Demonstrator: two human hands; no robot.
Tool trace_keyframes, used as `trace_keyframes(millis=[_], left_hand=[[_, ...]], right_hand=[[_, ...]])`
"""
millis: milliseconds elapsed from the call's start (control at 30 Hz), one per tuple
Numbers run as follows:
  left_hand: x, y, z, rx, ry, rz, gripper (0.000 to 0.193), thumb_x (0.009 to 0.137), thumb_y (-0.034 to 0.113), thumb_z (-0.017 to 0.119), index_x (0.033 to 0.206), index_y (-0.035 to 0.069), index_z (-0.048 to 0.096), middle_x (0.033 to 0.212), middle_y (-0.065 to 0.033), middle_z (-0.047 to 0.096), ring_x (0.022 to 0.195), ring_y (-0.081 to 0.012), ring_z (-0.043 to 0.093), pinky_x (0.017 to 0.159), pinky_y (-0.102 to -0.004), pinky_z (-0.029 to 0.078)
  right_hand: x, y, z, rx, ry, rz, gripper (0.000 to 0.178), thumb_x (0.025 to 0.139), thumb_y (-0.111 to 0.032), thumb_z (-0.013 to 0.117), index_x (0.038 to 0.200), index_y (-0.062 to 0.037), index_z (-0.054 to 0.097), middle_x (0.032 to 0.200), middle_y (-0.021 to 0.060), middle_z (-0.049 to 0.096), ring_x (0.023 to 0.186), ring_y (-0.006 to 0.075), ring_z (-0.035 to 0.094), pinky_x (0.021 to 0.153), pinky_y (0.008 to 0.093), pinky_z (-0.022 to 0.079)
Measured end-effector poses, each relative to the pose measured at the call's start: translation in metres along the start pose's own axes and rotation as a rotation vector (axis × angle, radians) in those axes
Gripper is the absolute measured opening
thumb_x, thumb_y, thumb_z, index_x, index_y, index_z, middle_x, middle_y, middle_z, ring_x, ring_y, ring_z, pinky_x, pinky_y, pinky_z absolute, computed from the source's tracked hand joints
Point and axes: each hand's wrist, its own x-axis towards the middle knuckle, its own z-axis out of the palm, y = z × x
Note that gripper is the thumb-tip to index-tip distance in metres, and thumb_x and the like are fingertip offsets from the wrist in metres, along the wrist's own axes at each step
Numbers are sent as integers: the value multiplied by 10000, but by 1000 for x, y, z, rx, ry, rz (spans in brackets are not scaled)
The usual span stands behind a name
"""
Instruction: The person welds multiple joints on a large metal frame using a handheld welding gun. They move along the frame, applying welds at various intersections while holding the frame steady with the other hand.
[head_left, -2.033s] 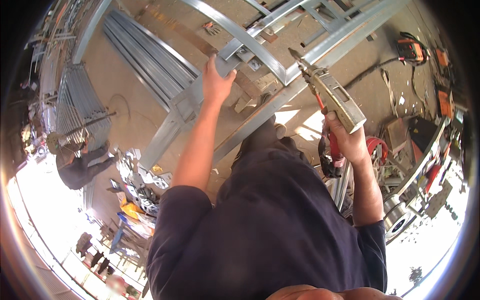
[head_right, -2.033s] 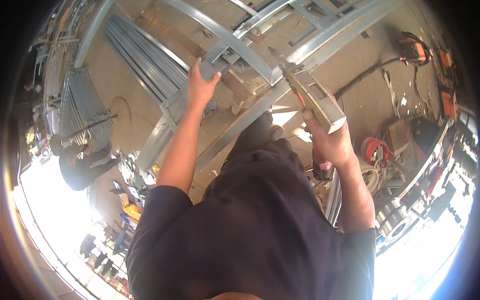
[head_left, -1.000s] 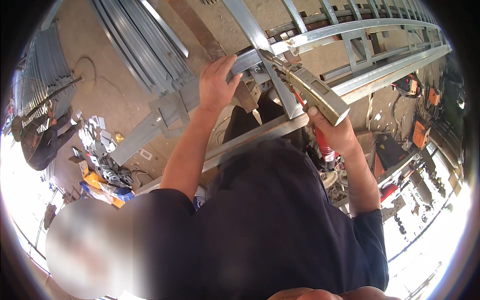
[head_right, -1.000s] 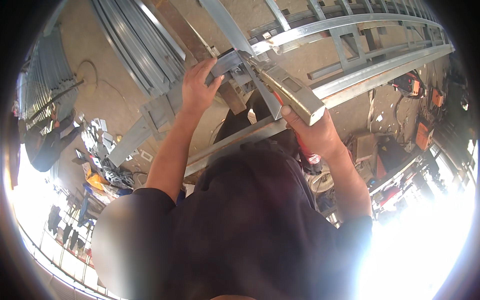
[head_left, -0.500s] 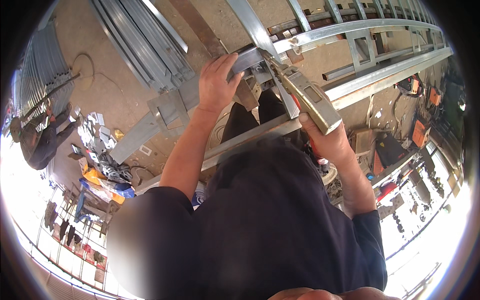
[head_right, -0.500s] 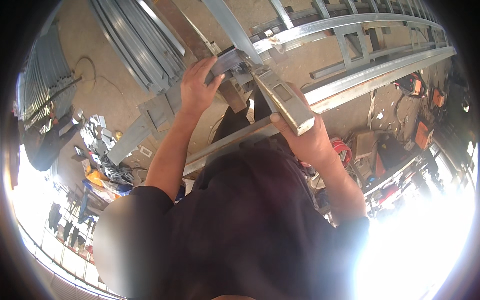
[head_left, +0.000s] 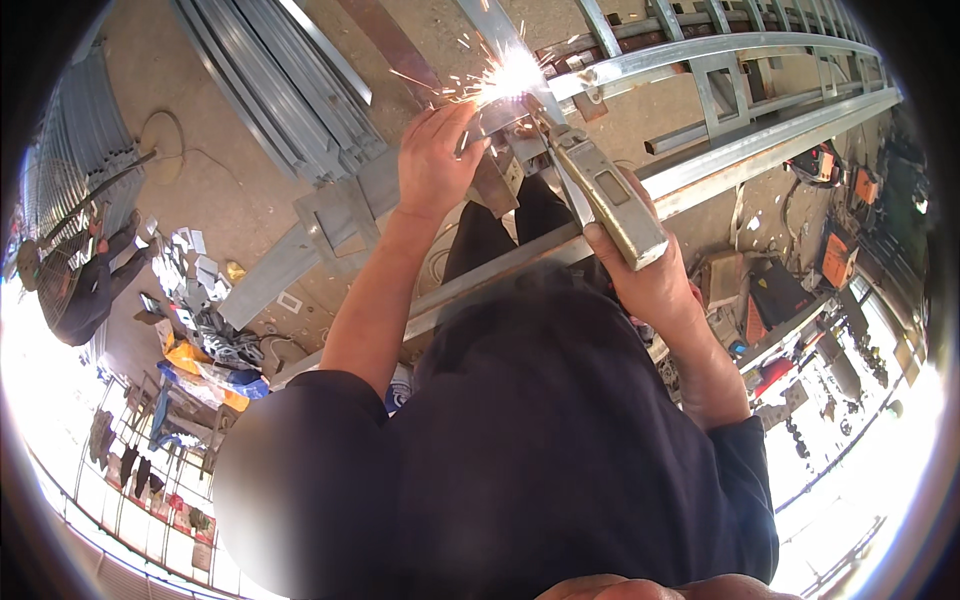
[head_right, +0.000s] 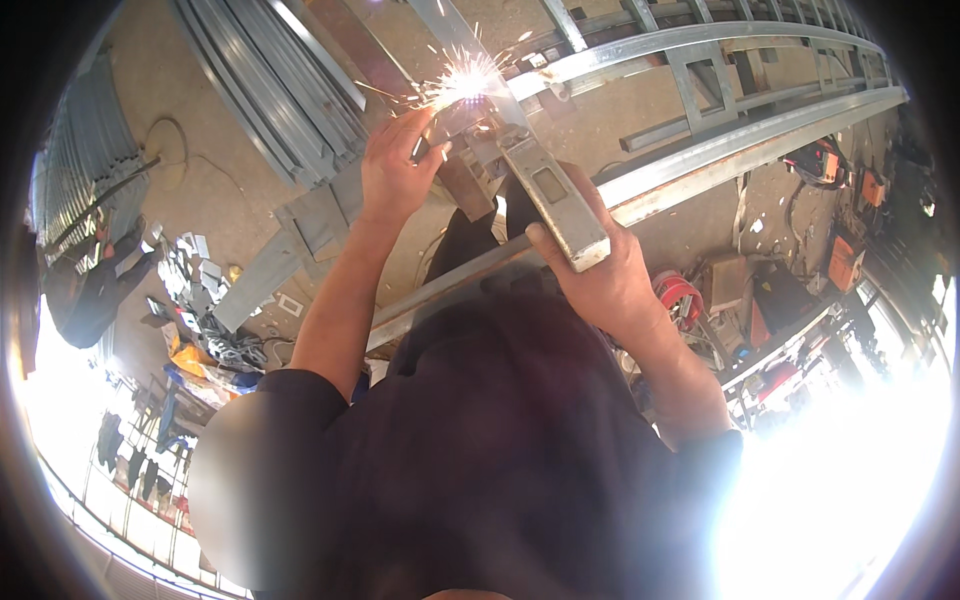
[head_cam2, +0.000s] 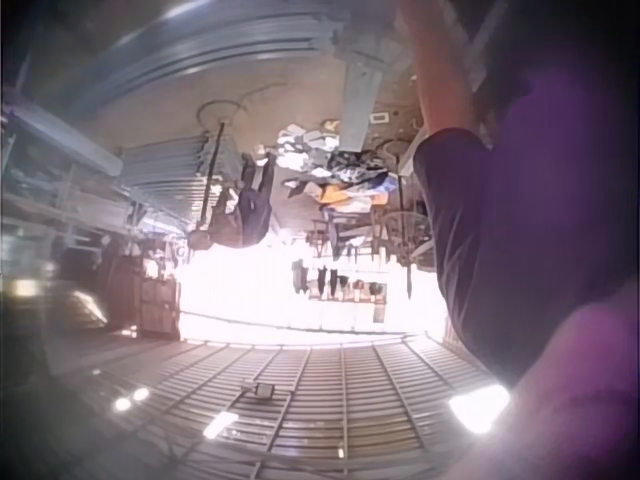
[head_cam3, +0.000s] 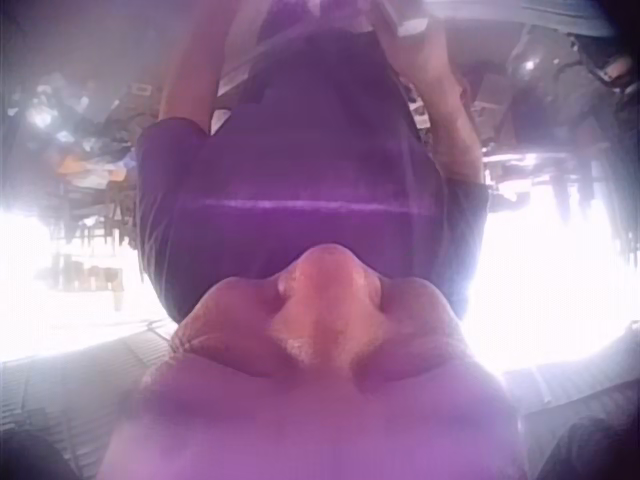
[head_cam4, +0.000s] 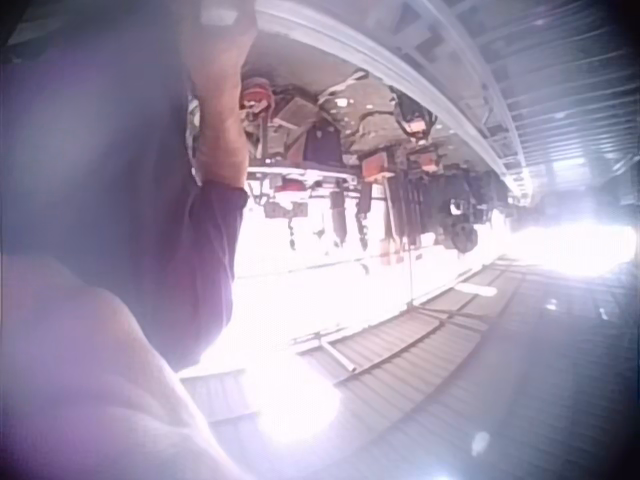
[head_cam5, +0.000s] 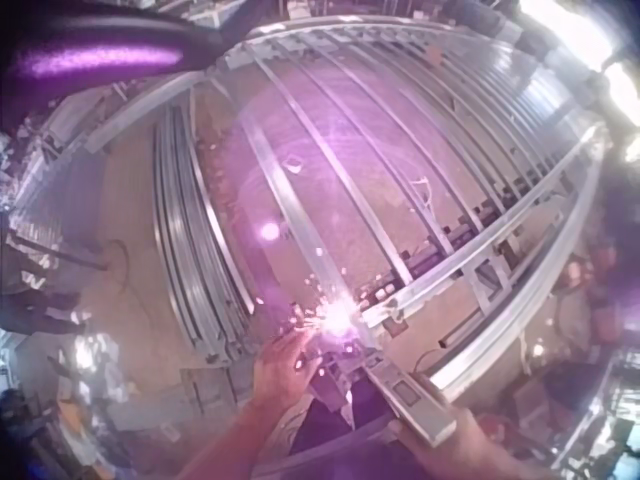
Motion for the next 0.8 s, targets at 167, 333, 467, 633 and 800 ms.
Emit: trace_keyframes(millis=[167, 333, 467, 633, 800], left_hand=[[0, 2, -1, 37, -8, 10, 474, 789, 168, 828, 1237, 68, 709, 1235, -93, 732, 1163, -278, 672, 1086, -439, 483], [0, 3, -2, 22, -28, -39, 494, 790, 166, 824, 1263, 86, 707, 1224, -75, 733, 1146, -287, 672, 1095, -438, 479], [-2, -3, 2, -19, -13, -28, 481, 787, 161, 825, 1249, 85, 712, 1204, -80, 734, 1121, -304, 673, 1057, -440, 496], [-1, -4, 1, 22, 21, 31, 467, 789, 164, 830, 1233, 79, 714, 1194, -97, 735, 1098, -322, 673, 982, -439, 532], [-2, -3, 1, -11, 21, 5, 478, 785, 171, 844, 1234, 74, 712, 1198, -115, 733, 1108, -323, 676, 979, -434, 535]], right_hand=[[-2, 2, 3, -6, 20, -13, 642, 990, -209, 729, 1550, -82, 443, 1309, 175, 691, 1239, 288, 675, 1029, 392, 517], [-2, -1, 1, -25, -3, 14, 662, 991, -225, 725, 1563, -85, 422, 1299, 167, 698, 1210, 283, 694, 1003, 391, 535], [-5, 5, 3, -37, 13, 18, 666, 996, -244, 723, 1566, -87, 418, 1299, 165, 700, 1212, 280, 693, 1003, 386, 533], [-6, 5, 2, -57, -3, 42, 684, 998, -268, 725, 1575, -89, 403, 1304, 165, 700, 1236, 277, 683, 1012, 383, 530], [-7, 9, 2, -71, 6, 13, 686, 1001, -285, 721, 1576, -90, 400, 1302, 169, 700, 1239, 280, 681, 1013, 385, 530]])
